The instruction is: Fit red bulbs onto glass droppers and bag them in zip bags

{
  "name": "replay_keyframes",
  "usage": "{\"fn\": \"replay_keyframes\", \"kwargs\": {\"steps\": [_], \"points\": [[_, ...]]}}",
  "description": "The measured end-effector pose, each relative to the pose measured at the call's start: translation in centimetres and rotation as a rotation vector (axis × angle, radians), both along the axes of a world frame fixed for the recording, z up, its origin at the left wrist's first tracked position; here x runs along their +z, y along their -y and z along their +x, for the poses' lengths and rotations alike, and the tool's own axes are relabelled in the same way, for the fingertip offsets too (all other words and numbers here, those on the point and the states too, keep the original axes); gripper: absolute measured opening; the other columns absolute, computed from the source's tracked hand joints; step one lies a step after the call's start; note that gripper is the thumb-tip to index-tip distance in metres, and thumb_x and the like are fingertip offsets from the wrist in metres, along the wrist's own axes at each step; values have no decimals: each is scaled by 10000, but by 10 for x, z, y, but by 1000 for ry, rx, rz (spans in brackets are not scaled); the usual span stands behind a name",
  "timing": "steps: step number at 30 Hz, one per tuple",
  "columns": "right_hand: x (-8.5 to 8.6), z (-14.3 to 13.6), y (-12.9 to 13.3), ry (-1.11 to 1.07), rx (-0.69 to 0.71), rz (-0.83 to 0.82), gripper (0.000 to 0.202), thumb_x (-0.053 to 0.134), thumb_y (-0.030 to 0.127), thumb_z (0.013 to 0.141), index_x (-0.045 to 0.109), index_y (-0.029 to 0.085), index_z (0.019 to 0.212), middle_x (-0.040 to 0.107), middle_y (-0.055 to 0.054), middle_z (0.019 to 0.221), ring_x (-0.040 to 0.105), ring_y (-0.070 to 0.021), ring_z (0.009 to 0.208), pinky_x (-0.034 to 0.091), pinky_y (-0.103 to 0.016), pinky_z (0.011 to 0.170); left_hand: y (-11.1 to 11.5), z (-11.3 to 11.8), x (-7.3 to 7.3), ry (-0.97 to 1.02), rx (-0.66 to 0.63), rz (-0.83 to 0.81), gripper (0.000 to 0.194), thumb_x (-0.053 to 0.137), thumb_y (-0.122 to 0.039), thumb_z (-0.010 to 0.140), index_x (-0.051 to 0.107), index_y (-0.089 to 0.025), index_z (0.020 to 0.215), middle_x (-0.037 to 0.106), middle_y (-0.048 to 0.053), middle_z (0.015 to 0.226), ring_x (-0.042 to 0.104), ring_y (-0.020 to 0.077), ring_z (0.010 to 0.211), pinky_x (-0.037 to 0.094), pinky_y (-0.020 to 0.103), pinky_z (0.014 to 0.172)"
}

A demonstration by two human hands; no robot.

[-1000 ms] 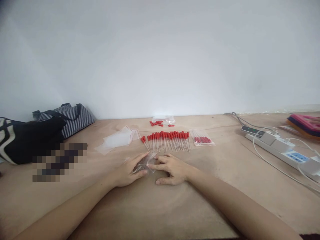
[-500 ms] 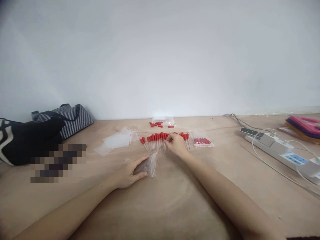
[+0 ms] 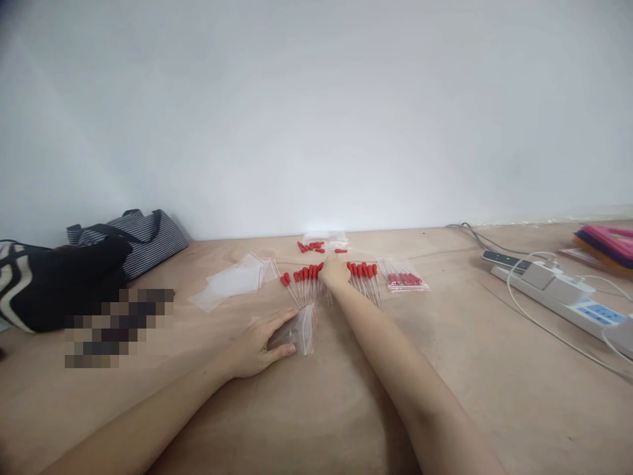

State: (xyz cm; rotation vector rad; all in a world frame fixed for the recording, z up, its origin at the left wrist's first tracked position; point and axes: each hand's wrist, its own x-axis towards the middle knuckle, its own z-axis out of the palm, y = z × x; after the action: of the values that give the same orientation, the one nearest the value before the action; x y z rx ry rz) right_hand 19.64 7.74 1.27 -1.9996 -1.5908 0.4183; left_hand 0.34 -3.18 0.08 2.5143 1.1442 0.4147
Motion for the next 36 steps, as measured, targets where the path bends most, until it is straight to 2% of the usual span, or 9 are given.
{"fn": "replay_keyframes", "kwargs": {"steps": [4, 8, 10, 13, 16, 22, 25, 31, 36], "points": [[8, 7, 2, -110, 47, 34, 249, 520, 97, 631, 549, 107, 878, 614, -173, 900, 584, -268, 834, 439, -326, 650, 0, 0, 0, 17, -4, 18, 576, 522, -443, 768, 362, -206, 1268, 423, 100, 1302, 403, 265, 1173, 341, 436, 955], [13, 33, 23, -263, 169, 122, 209, 426, 176, 715, 507, 152, 907, 605, -53, 775, 578, -162, 710, 439, -262, 619, 1, 1, 2, -7, 11, 21, 571, 513, -447, 774, 354, -221, 1273, 425, 92, 1302, 403, 264, 1173, 337, 436, 958], [8, 50, 41, -371, 213, 172, 195, 385, 235, 750, 464, 182, 919, 551, 11, 663, 550, -123, 618, 437, -247, 589, 2, 1, 3, -17, 14, 12, 574, 501, -460, 780, 346, -221, 1279, 418, 89, 1308, 393, 264, 1181, 334, 434, 961], [-9, 68, 70, -883, 302, 310, 175, 487, 320, 700, 393, 212, 801, 469, 56, 601, 503, -104, 542, 412, -244, 529, 2, 3, 5, -21, 1, 10, 571, 487, -460, 789, 332, -226, 1287, 409, 81, 1315, 387, 260, 1185, 328, 435, 964], [-25, 70, 93, -1037, 318, 313, 292, 579, 359, 643, 362, 221, 783, 466, 59, 653, 512, -97, 550, 416, -252, 539, 3, 7, 7, -11, -26, 25, 564, 481, -448, 796, 315, -243, 1294, 405, 68, 1319, 390, 245, 1184, 325, 426, 968], [-33, 52, 106, -1029, 352, 320, 364, 581, 447, 658, 335, 230, 817, 467, 37, 736, 546, -108, 603, 458, -293, 616, 4, 15, 6, -8, -43, 29, 576, 514, -420, 779, 316, -243, 1290, 397, 75, 1324, 380, 246, 1193, 296, 446, 986], [-35, 48, 110, -1007, 393, 275, 369, 607, 430, 646, 356, 226, 822, 483, 40, 714, 526, -102, 588, 442, -270, 585, 3, 19, 4, -1, -33, 22, 579, 524, -412, 772, 327, -224, 1283, 407, 85, 1316, 388, 250, 1186, 310, 438, 978], [-35, 53, 118, -741, 579, 127, 276, 662, 378, 628, 513, 178, 745, 459, 57, 547, 401, -71, 489, 346, -214, 479, 3, 33, 1, 73, -73, 76, 547, 540, -389, 767, 354, -218, 1252, 462, 82, 1256, 443, 229, 1131, 364, 390, 934], [-33, 58, 115, -571, 721, 97, 224, 581, 375, 713, 606, 175, 810, 516, 28, 596, 393, -70, 488, 334, -205, 456, 2, 46, 0, 145, -144, 167, 510, 534, -388, 773, 368, -236, 1230, 493, 63, 1182, 483, 208, 1063, 399, 356, 896]]}}
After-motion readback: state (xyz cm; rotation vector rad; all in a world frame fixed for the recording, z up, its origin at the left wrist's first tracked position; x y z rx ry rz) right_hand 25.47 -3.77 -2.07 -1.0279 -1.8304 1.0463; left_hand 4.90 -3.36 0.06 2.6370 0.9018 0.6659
